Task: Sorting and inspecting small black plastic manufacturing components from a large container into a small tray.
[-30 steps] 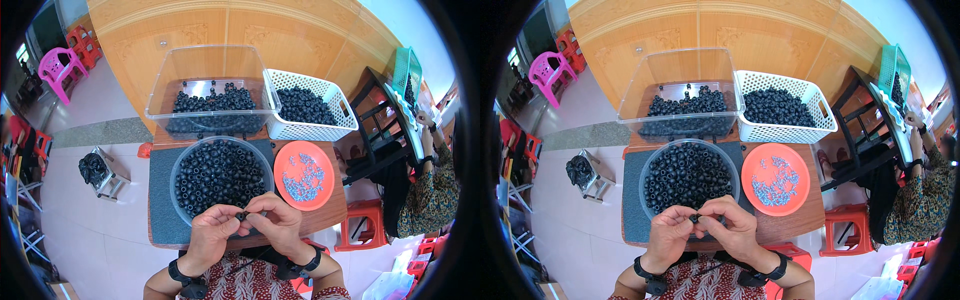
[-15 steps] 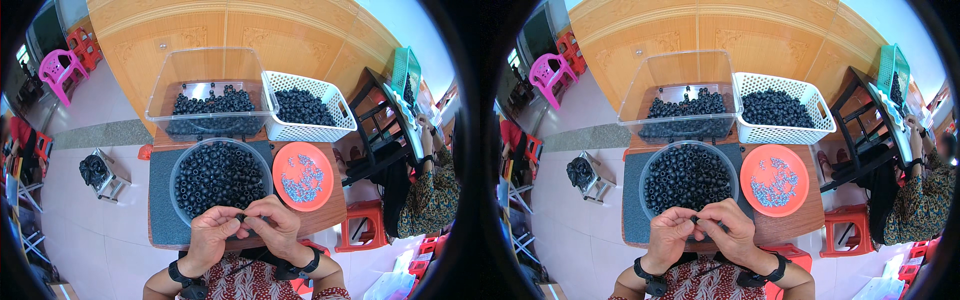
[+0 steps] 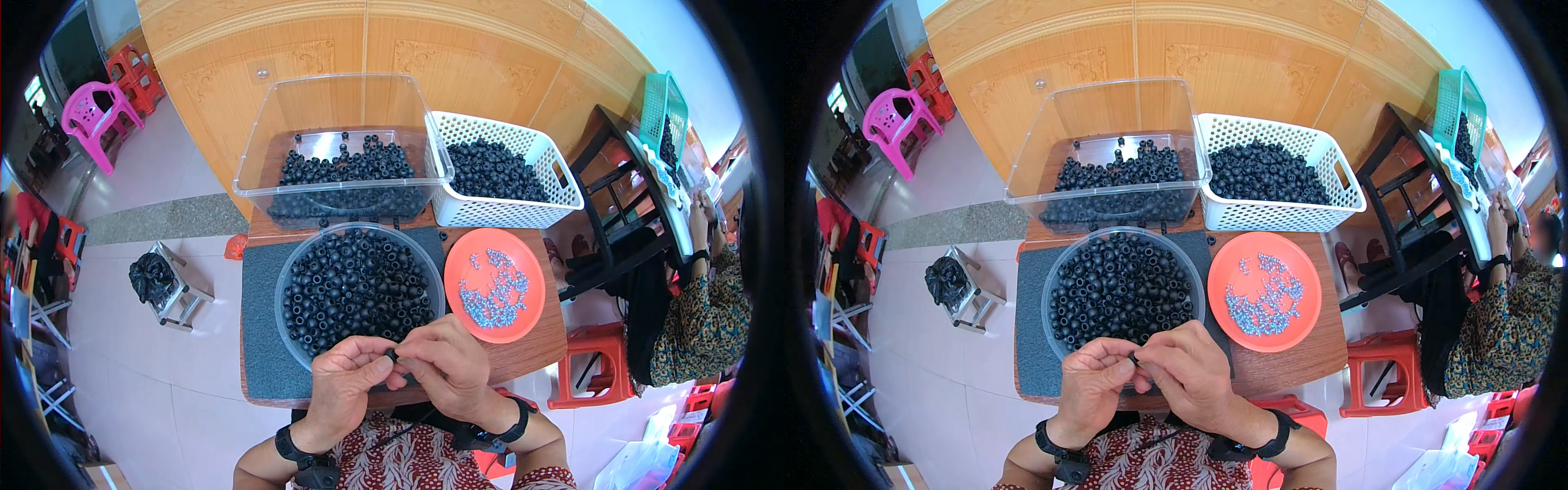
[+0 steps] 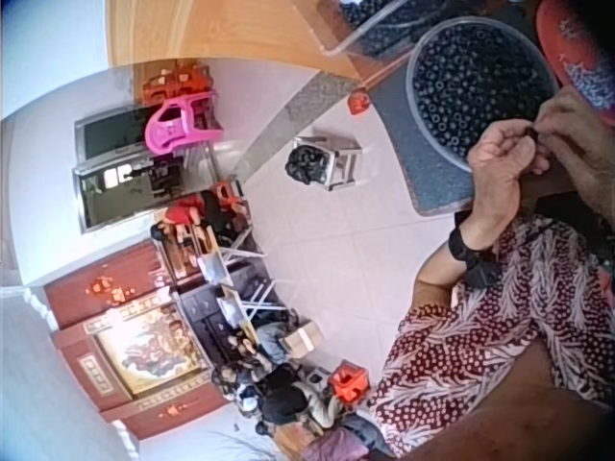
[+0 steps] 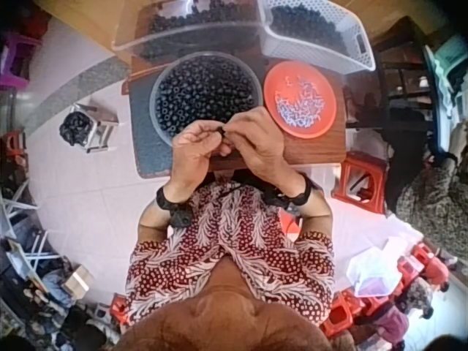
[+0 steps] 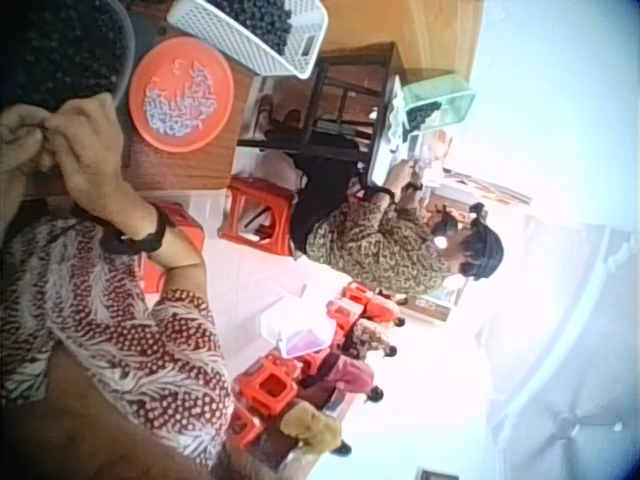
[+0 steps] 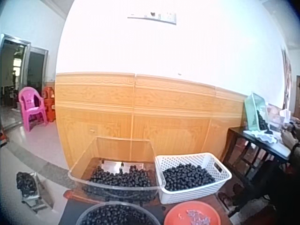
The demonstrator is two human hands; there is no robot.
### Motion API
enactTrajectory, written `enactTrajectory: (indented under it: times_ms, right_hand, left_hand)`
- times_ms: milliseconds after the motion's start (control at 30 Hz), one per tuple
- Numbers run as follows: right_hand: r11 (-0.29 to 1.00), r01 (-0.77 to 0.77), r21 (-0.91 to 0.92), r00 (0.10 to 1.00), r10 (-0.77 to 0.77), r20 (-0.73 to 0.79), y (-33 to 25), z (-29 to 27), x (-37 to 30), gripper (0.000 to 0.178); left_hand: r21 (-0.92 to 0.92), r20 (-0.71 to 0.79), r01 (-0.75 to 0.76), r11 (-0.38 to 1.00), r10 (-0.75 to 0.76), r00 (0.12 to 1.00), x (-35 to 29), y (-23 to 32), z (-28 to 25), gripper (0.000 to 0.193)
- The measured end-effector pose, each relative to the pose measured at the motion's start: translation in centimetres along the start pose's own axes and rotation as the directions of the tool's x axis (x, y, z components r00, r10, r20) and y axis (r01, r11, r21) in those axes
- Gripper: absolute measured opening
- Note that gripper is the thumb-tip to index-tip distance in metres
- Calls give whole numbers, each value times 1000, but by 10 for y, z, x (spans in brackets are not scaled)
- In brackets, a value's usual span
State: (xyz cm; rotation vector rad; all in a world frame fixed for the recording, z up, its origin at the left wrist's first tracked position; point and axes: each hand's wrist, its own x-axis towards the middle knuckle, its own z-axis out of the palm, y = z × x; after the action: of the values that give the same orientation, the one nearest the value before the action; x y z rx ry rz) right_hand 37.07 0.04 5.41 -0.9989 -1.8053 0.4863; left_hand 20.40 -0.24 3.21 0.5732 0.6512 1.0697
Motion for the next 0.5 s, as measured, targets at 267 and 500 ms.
enactTrajectory:
  times_ms: [267,500]
  right_hand:
    - [999,-37,-3,999,37,-15,3,2,-4,21]
    - [997,-74,33,995,76,-70,-1,6,-9,19]
  left_hand:
    - [48,18,24,999,-25,1000,0,0,1,26]
    - [24,21,41,999,-42,999,0,0,5,21]
